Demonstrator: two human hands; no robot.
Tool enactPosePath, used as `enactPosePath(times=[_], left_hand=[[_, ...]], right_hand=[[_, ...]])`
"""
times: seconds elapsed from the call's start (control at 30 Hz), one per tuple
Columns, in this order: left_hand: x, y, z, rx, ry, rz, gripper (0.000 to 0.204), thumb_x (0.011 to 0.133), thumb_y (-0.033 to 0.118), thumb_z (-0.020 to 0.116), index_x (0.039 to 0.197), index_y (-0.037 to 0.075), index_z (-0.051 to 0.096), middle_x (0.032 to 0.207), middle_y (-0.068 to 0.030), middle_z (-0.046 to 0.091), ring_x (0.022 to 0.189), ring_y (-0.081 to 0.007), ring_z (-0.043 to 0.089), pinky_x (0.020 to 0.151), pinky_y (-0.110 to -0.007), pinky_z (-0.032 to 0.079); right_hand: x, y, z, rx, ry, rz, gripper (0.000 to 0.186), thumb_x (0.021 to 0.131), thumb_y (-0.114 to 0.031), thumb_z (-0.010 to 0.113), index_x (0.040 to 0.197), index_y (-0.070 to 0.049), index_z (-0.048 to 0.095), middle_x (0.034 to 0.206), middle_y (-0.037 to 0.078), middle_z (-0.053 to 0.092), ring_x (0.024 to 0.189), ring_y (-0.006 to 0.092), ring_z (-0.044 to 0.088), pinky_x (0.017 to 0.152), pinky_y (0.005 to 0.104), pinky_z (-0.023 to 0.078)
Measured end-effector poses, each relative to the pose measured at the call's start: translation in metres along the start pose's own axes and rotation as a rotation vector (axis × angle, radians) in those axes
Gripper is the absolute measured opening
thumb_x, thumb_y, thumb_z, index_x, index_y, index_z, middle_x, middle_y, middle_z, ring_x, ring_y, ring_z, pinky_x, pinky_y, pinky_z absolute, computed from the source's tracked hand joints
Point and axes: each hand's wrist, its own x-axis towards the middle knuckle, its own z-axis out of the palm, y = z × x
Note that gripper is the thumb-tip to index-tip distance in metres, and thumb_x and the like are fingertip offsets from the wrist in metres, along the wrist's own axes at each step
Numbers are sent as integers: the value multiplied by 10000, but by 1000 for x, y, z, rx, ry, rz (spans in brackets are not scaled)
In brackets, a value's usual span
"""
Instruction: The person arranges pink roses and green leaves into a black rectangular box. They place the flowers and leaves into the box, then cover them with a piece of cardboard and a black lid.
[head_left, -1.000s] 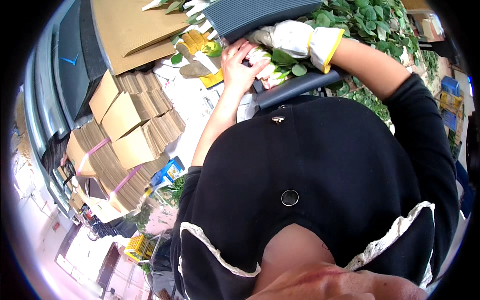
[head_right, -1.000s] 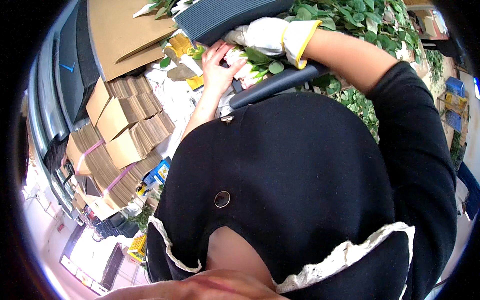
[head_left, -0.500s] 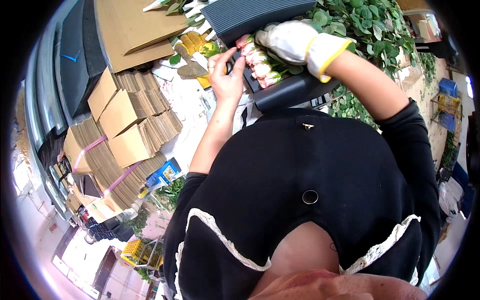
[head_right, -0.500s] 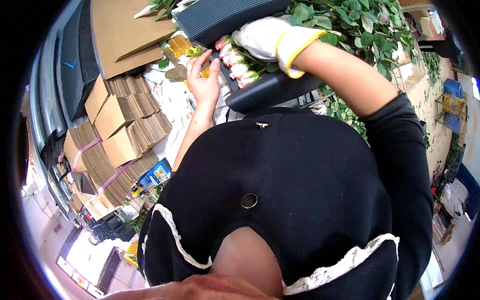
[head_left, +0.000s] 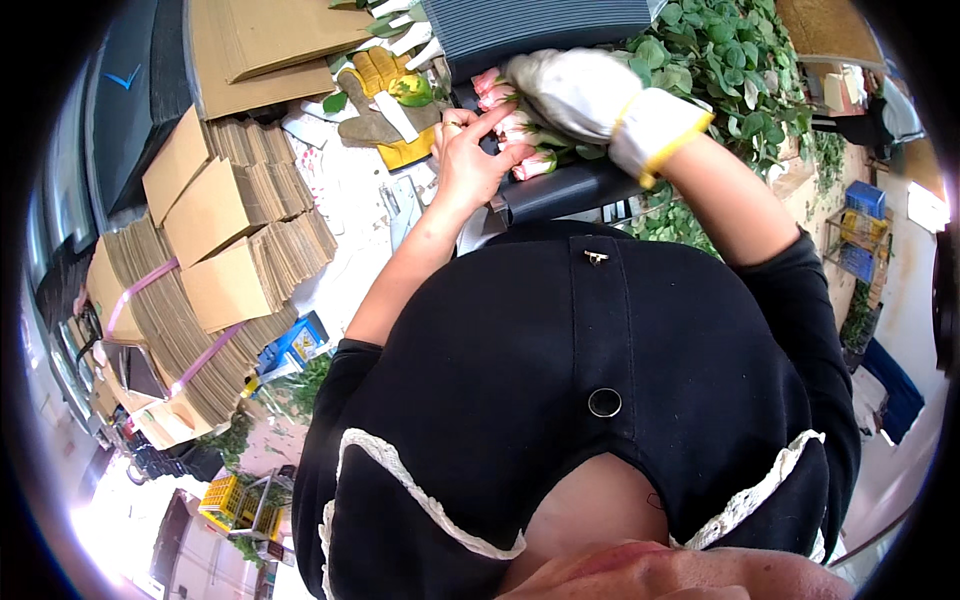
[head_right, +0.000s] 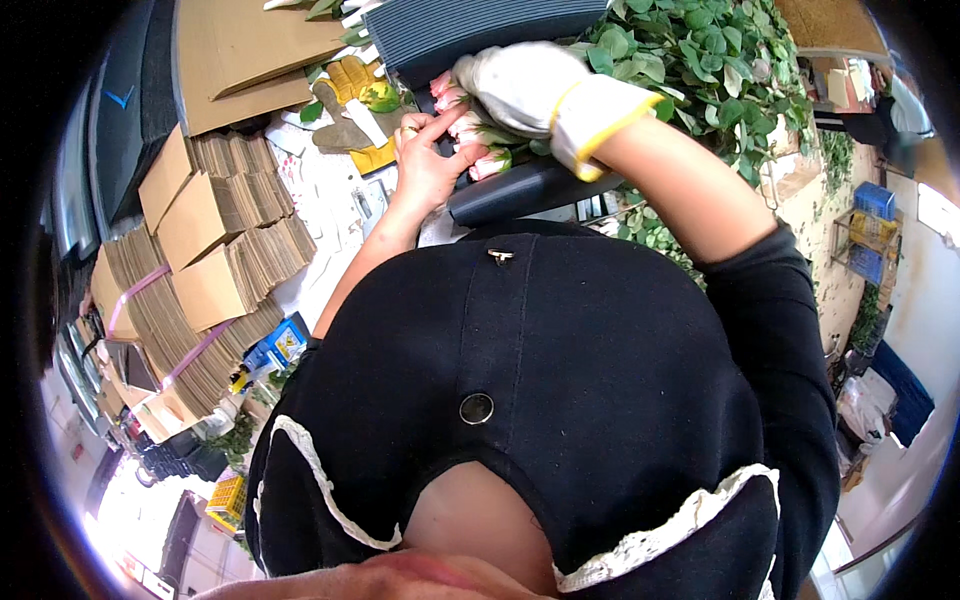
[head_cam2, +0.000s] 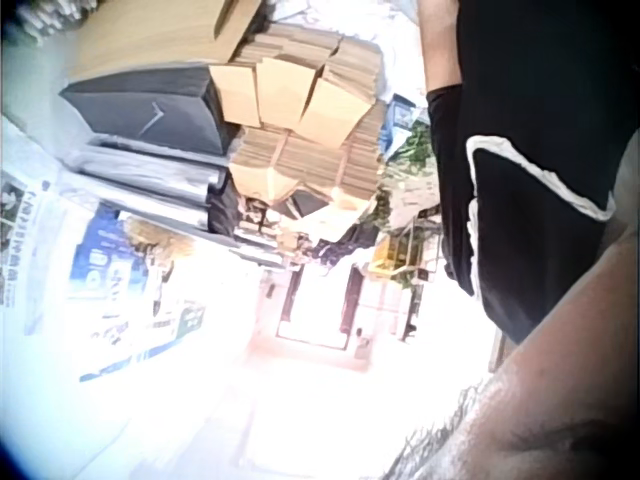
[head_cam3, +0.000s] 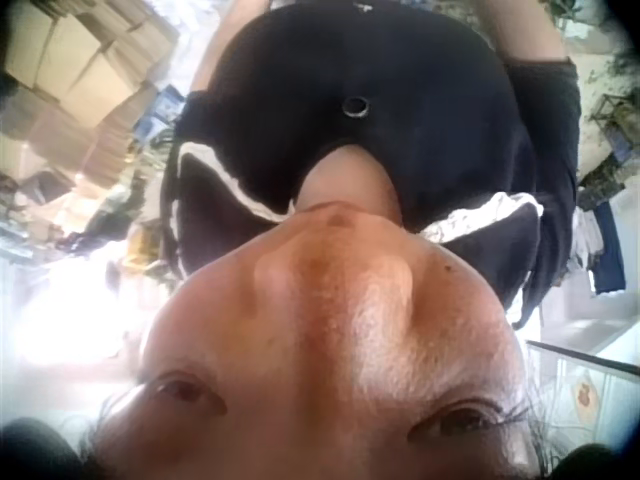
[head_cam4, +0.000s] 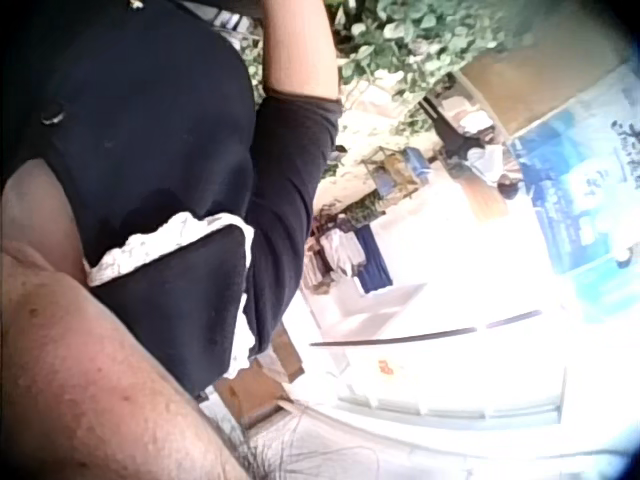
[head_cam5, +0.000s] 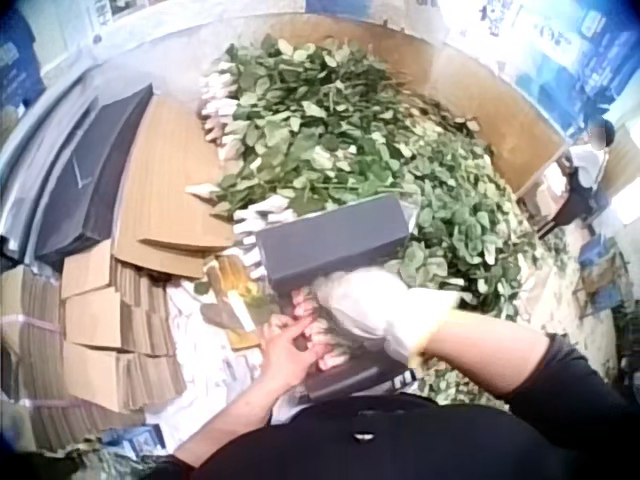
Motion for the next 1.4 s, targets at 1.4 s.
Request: enactPosePath(times=[1.4], left_hand=[[23,-73,18,-419,-15,-198,355,849,118,648,1191,32,606,1142,-64,587,1034,-177,567,923,-296,453]], right_hand=[[-41,-2,-21,-51,110,-340,613,813,-358,684,1357,-150,492,1421,130,466,1302,346,449,1053,426,401]])
